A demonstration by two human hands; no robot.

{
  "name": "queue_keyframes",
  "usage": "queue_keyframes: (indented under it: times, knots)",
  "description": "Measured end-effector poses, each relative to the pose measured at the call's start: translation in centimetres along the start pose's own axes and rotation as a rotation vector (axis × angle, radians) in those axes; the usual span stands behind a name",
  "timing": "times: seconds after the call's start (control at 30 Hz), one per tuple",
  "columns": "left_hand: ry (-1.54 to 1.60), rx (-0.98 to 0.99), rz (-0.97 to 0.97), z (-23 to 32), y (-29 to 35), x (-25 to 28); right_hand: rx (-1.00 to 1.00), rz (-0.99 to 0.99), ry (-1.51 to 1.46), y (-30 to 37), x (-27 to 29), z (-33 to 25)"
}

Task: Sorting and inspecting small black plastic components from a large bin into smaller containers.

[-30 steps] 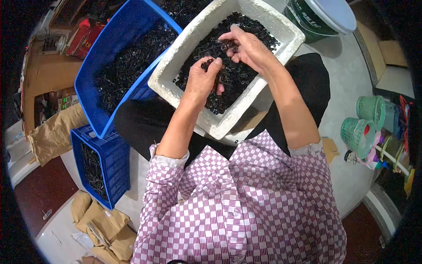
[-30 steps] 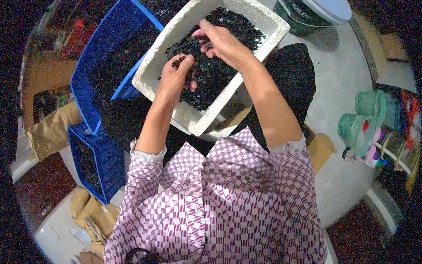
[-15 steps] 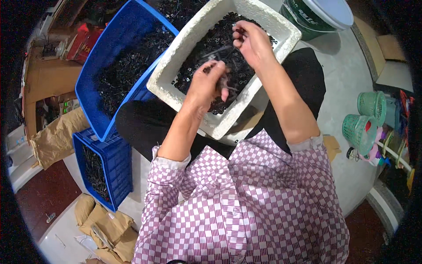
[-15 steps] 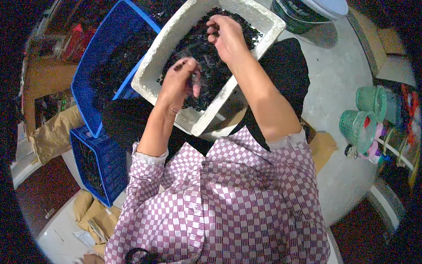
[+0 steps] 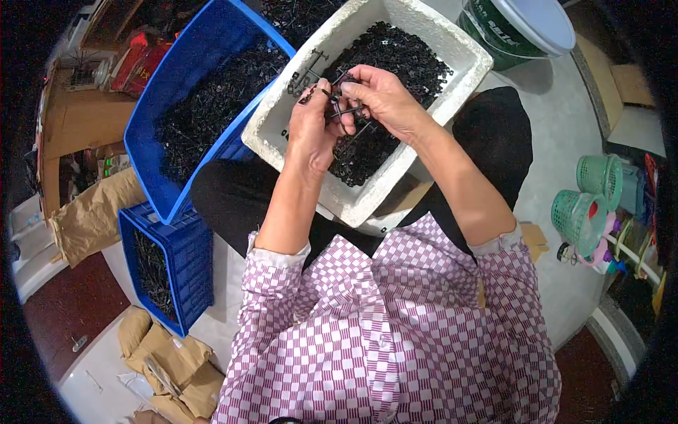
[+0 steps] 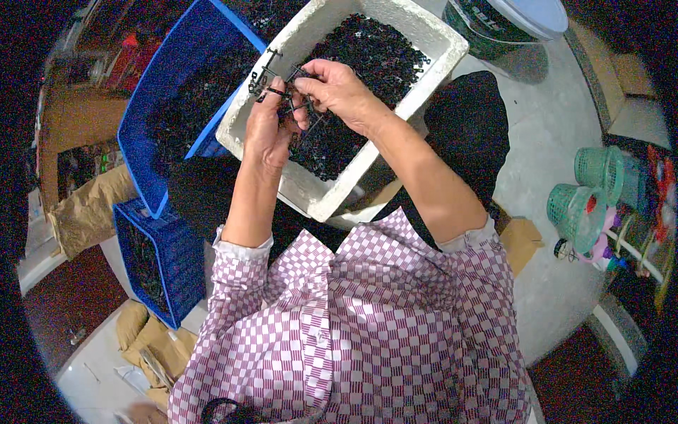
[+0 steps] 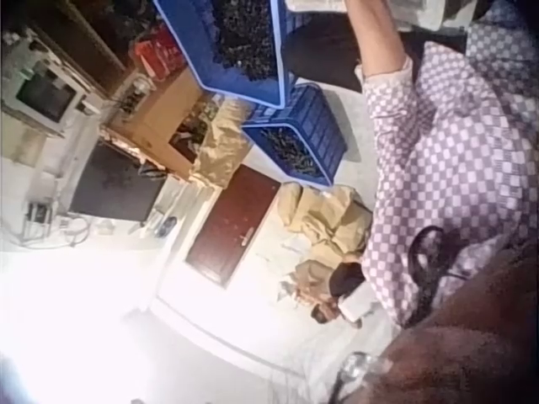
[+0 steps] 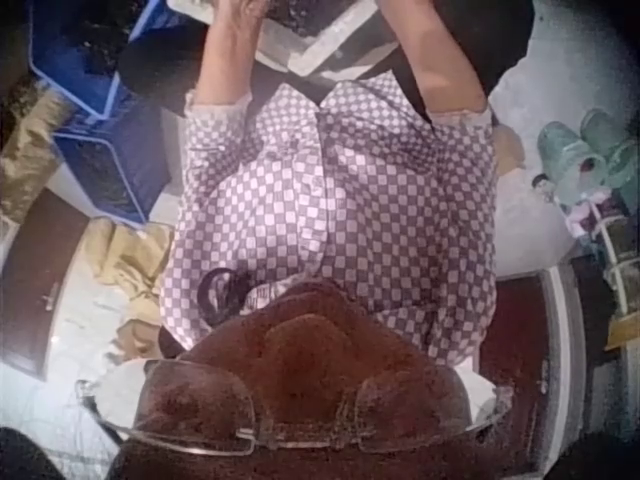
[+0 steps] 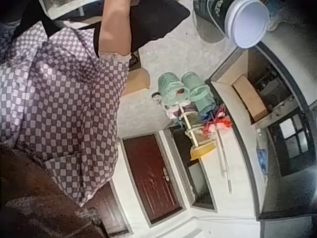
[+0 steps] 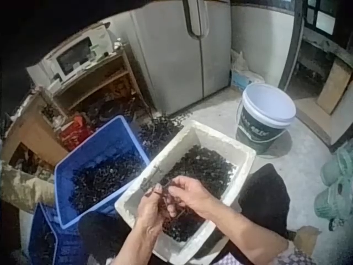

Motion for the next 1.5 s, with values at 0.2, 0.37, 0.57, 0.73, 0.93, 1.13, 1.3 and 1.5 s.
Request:
queue_keyframes:
  times: [0.2,0.37,0.57,0.73,0.93,1.13,1.3,1.5]
  knots:
    - [-0.267,-0.013,-0.059,0.6,1.6,-1.8,0.49,0.575,1.305,0.3,5.2,-1.2]
    - [-0.372,-0.027,0.031,0.5,0.9,-0.1,0.504,0.555,1.056,1.1,5.1,-3.6]
    - [-0.729,-0.025,-0.141,-1.1,0.1,-0.3,0.053,0.117,0.453,0.5,2.3,-2.3]
    - [0.026,-0.075,-0.169,2.5,0.2,-1.1,-0.043,0.195,-0.1,0.8,4.2,-1.9]
    - [0.035,-0.245,-0.023,0.7,-0.7,-0.7,0.251,0.291,-0.647,0.7,5.8,-2.4]
    - [0.345,-0.286,-0.14,2.4,-0.2,-2.9,0.135,0.217,-0.554,0.9,1.8,-0.3]
    - [0.235,-0.295,-0.034,2.6,-1.9,1.6,0.034,0.125,-0.349,1.2,-0.5,0.3]
    - [0.065,-0.366,0.076,4.0,0.0,1.2,0.056,0.174,-0.087,1.7,0.8,-1.8]
Point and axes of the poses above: each hand's wrist, its own y-axis away from the middle knuckle, its own x-axis out of the back of the hand, z = x × y, the point moved 9 cm from there along -y, towards the middle knuckle, and after that the axes turned 8 degrees about y, right-handed, at the moved point
